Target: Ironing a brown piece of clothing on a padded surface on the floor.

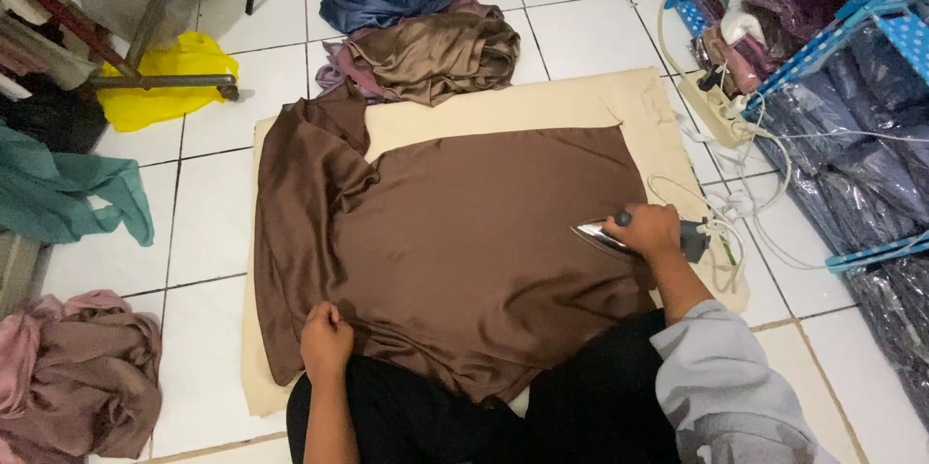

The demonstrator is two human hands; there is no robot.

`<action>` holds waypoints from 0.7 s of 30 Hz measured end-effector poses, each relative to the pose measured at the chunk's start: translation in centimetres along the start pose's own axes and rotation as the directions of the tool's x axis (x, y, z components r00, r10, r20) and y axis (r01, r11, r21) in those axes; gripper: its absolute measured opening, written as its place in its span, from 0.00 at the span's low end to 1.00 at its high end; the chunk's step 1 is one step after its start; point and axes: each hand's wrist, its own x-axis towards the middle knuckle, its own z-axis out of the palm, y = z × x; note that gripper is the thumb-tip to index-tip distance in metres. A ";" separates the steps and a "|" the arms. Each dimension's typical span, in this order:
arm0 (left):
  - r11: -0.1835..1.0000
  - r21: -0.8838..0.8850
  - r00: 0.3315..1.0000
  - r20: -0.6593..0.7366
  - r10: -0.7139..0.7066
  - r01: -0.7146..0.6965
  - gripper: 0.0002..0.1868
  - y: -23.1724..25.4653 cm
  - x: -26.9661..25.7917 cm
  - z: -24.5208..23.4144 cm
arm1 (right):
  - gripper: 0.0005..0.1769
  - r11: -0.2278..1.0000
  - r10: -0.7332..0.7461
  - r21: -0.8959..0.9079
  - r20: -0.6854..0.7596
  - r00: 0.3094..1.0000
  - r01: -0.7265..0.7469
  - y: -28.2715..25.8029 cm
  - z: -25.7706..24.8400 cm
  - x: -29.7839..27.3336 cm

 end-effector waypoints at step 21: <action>0.999 -0.044 0.999 -0.035 -0.013 0.011 0.04 0.3 -0.2 -0.3 | 0.25 0.791 -0.523 0.166 -0.314 0.792 0.589 -35.5 -2.1 -8.1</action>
